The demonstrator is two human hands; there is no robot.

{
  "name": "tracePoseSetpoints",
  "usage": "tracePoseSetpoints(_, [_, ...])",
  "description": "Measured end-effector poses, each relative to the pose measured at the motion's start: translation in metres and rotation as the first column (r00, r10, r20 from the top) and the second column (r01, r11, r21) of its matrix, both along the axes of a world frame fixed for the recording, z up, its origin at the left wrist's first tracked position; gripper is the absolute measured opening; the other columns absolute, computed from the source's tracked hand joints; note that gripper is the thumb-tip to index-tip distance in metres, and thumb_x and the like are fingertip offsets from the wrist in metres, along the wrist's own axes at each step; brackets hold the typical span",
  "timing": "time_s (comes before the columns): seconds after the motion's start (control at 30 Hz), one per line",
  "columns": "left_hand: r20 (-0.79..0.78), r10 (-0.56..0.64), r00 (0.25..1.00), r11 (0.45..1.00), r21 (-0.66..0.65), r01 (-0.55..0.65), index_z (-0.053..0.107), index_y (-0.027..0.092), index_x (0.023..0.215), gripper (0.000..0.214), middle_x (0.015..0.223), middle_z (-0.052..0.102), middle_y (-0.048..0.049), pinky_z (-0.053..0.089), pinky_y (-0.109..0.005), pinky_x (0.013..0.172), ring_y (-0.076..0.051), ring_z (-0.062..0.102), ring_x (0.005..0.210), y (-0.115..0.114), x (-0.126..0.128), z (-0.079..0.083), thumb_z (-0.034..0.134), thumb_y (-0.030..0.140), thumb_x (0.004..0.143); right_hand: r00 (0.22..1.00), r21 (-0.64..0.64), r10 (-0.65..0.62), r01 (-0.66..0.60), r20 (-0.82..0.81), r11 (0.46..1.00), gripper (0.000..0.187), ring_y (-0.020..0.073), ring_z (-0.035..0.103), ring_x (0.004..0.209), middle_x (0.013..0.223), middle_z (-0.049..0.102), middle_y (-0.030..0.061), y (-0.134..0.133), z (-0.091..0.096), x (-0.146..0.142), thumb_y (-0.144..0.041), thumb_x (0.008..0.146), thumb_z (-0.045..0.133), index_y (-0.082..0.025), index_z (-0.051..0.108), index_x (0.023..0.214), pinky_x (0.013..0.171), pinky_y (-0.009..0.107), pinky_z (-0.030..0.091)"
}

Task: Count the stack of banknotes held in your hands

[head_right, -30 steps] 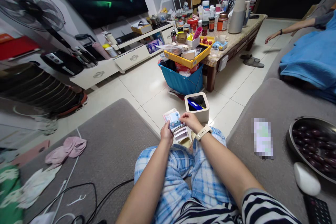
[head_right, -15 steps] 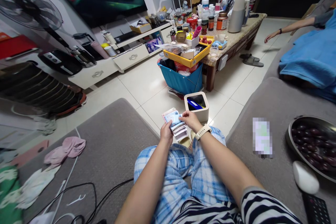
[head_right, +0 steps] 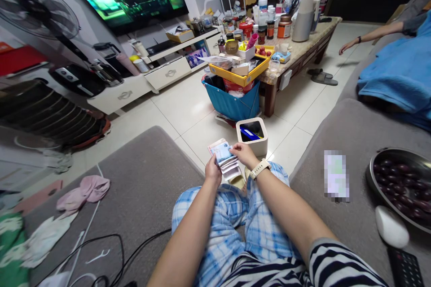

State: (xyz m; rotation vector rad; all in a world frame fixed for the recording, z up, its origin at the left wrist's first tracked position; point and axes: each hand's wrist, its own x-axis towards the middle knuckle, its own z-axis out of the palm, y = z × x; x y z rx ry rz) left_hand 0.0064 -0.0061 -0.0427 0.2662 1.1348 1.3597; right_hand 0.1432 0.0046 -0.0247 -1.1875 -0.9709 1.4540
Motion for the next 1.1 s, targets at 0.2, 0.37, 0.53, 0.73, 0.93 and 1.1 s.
tracePoseSetpoints(0.2, [0.002,-0.001,1.0,1.0,0.002,0.001,0.07,0.011,0.09,0.021,0.081,0.072,-0.0081,0.052,-0.029,0.074,-0.019,0.069,0.076,0.0004,0.0,-0.0009,0.063,0.027,0.079,1.0,-0.008,0.004,-0.004,0.001,1.0,0.034,0.0137,0.048,0.061,0.063,0.054,-0.002,-0.0002,-0.0002,0.0002,-0.043,0.058,0.075,-0.018,0.052,0.064,0.062,0.028,0.036])
tracePoseSetpoints(0.37, [0.017,0.006,1.0,1.0,0.014,-0.006,0.069,0.01,0.09,0.02,0.081,0.072,-0.0085,0.052,-0.03,0.076,-0.019,0.069,0.076,0.0008,0.0007,-0.0003,0.062,0.026,0.08,1.0,0.009,-0.003,0.003,0.001,1.0,0.033,0.0136,0.048,0.061,0.063,0.054,-0.0017,-0.0001,-0.0028,0.0001,-0.044,0.06,0.074,-0.018,0.053,0.065,0.062,0.028,0.036])
tracePoseSetpoints(0.53, [0.013,0.016,1.0,1.0,0.024,-0.016,0.069,0.01,0.089,0.02,0.081,0.072,-0.0088,0.051,-0.031,0.078,-0.02,0.069,0.076,0.0015,0.0007,-0.002,0.063,0.026,0.079,1.0,0.015,-0.012,0.012,-0.004,1.0,0.032,0.0135,0.048,0.061,0.064,0.056,-0.0012,0.001,-0.0048,0.0005,-0.045,0.064,0.072,-0.018,0.056,0.066,0.063,0.028,0.037])
tracePoseSetpoints(0.73, [0.005,-0.003,1.0,0.999,0.033,0.003,0.069,0.009,0.086,0.023,0.08,0.071,-0.0103,0.051,-0.034,0.076,-0.021,0.068,0.071,0.0002,0.0004,0.0007,0.063,0.03,0.076,0.999,0.001,0.042,-0.042,-0.006,0.999,0.03,0.0138,0.049,0.055,0.059,0.06,0.0012,0.0016,-0.0066,0.0019,-0.048,0.073,0.063,-0.018,0.059,0.069,0.058,0.028,0.037])
tracePoseSetpoints(0.93, [-0.023,-0.023,0.999,0.999,0.031,0.024,0.067,0.011,0.084,0.024,0.075,0.07,-0.007,0.051,-0.033,0.074,-0.019,0.067,0.07,-0.0003,0.0,0.0026,0.069,0.03,0.069,0.999,-0.012,0.04,-0.04,0.017,0.999,0.026,0.0136,0.051,0.054,0.056,0.059,-0.0003,-0.0004,-0.003,0.0014,-0.04,0.065,0.072,-0.019,0.057,0.068,0.056,0.027,0.037])
tracePoseSetpoints(1.1, [-0.051,-0.034,0.998,0.999,0.034,0.036,0.066,0.013,0.082,0.025,0.071,0.067,-0.0044,0.05,-0.03,0.069,-0.018,0.065,0.067,-0.0008,-0.0001,0.0012,0.072,0.03,0.065,0.999,-0.02,-0.024,0.024,0.022,1.0,0.035,0.0137,0.051,0.055,0.055,0.054,-0.0047,-0.0025,0.0006,0.0011,-0.034,0.056,0.078,-0.02,0.053,0.075,0.055,0.026,0.037])
